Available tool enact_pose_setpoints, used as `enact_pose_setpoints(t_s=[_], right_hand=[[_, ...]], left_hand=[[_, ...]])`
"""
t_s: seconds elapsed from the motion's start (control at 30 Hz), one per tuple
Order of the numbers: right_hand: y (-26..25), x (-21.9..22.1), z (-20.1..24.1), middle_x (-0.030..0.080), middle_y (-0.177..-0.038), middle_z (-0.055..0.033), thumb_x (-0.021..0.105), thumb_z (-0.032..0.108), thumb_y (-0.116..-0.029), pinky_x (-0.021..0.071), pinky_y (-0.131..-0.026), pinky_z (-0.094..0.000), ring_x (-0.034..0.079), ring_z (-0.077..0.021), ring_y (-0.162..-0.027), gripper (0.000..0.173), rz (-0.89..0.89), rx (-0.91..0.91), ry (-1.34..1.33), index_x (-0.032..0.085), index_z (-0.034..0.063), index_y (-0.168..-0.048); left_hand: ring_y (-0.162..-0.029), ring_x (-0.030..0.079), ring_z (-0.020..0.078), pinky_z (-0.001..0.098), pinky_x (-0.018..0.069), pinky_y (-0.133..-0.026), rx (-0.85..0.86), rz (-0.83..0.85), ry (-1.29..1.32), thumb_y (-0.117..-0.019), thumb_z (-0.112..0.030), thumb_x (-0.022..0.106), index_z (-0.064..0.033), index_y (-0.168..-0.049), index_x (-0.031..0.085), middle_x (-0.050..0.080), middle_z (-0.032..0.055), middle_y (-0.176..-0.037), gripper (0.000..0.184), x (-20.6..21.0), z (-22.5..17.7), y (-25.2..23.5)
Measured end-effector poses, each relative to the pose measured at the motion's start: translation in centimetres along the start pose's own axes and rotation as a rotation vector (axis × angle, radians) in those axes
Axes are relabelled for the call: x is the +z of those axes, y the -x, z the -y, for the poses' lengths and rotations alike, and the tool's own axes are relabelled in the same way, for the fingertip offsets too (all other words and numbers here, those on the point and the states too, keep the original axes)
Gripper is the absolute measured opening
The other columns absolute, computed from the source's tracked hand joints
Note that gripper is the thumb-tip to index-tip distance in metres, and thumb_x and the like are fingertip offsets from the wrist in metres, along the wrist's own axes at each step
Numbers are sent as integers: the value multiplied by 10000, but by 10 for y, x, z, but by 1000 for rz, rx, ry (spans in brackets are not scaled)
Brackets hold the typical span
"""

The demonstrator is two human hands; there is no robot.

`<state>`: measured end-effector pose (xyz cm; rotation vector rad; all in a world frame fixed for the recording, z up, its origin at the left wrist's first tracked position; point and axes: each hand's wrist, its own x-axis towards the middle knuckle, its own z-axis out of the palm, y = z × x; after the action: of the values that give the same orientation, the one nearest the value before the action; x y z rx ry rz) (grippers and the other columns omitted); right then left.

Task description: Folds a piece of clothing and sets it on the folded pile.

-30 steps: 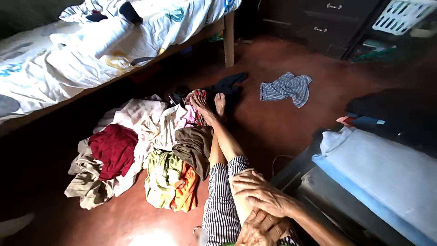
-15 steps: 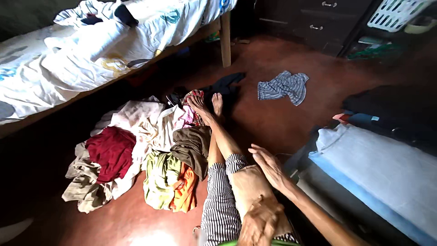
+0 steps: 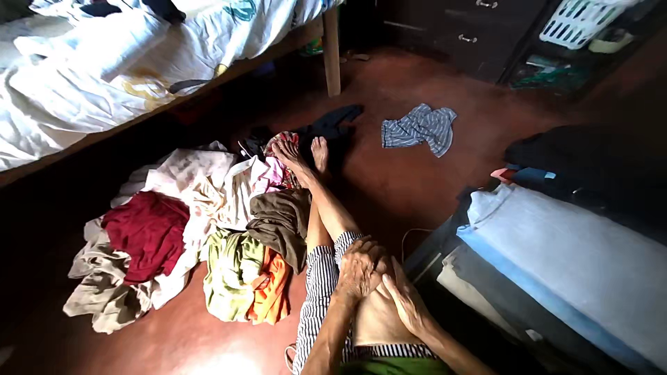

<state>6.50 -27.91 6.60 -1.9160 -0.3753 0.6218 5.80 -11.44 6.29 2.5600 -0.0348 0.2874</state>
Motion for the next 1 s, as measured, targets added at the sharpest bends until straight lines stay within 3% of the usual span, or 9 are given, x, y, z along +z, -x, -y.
enact_pose_setpoints(t_s=[0.13, 0.27, 0.4, 0.47, 0.63, 0.7, 0.77, 0.83, 1.0], right_hand=[[0, -4, 7, 560, -1444, -210, 630, 430, -975, 379, -1169, -431, 521, -269, -1364, 712, -9, 210, -54, 447, -20, -1496], [3, -7, 13, 682, -1206, -147, 732, 454, -890, 493, -1033, -430, 636, -220, -1150, 610, 41, 219, -110, 614, 22, -1306], [9, -4, 12, 695, -1168, -161, 709, 447, -897, 505, -1000, -446, 653, -243, -1118, 587, -36, 54, 20, 639, 7, -1279], [15, -1, 14, 714, -1119, -157, 724, 384, -896, 534, -965, -415, 679, -227, -1060, 542, -106, -92, 22, 656, -17, -1254], [25, -4, 24, 745, -1097, -79, 783, 198, -853, 566, -942, -248, 694, -58, -1027, 453, -89, -464, -243, 665, -36, -1223], [28, -9, 34, 743, -1103, -81, 801, 190, -837, 564, -943, -254, 691, -64, -1030, 463, -44, -440, -278, 669, -24, -1227], [29, -16, 39, 710, -1193, -118, 802, 213, -834, 547, -980, -282, 673, -103, -1096, 590, 2, -347, -305, 602, -33, -1331], [32, -26, 42, 658, -1286, -119, 806, 245, -831, 532, -1019, -311, 642, -124, -1161, 727, 97, -200, -390, 488, -9, -1434], [50, -60, 74, 738, -1036, -108, 730, 170, -915, 545, -911, -259, 686, -66, -958, 337, 195, -259, -349, 675, -61, -1153]], left_hand=[[-1320, 575, 336, 484, 429, -1129, -211, -268, 78, -998, -278, 505, -25, -1219, 718, 692, 129, -1300, 398, 6, 1, 14], [-1348, 517, 326, 436, 393, -1156, -587, -468, 454, -954, -397, 616, 92, -1436, 471, 538, 273, -1424, 702, 12, -10, 59], [-1038, 669, 192, 348, 552, -937, -821, -534, 773, -948, -280, 670, 65, -1318, 554, 673, 188, -1149, 519, 8, -42, 100], [-839, 703, 139, 306, 598, -785, -823, -538, 898, -949, -226, 666, 49, -1158, 615, 705, 117, -946, 349, 0, -54, 105], [-832, 739, 143, 338, 632, -774, -695, -499, 1443, -776, -258, 859, -7, -1201, 574, 751, 70, -948, 570, -24, -60, 105], [-793, 745, 143, 348, 636, -744, -708, -464, 1536, -722, -234, 900, -60, -1105, 636, 762, 58, -888, 497, -26, -56, 107], [-758, 747, 133, 334, 636, -725, -705, -474, 1495, -809, -64, 759, -77, -1003, 688, 771, 54, -845, 208, -31, -57, 105], [-735, 748, 111, 312, 636, -714, -653, -487, 1423, -846, 25, 682, -107, -940, 737, 779, 37, -827, 171, -39, -64, 101], [-794, 743, 38, 250, 626, -752, -467, -469, 1310, -878, -32, 723, -206, -943, 743, 786, -52, -866, 187, -59, -98, 85]])
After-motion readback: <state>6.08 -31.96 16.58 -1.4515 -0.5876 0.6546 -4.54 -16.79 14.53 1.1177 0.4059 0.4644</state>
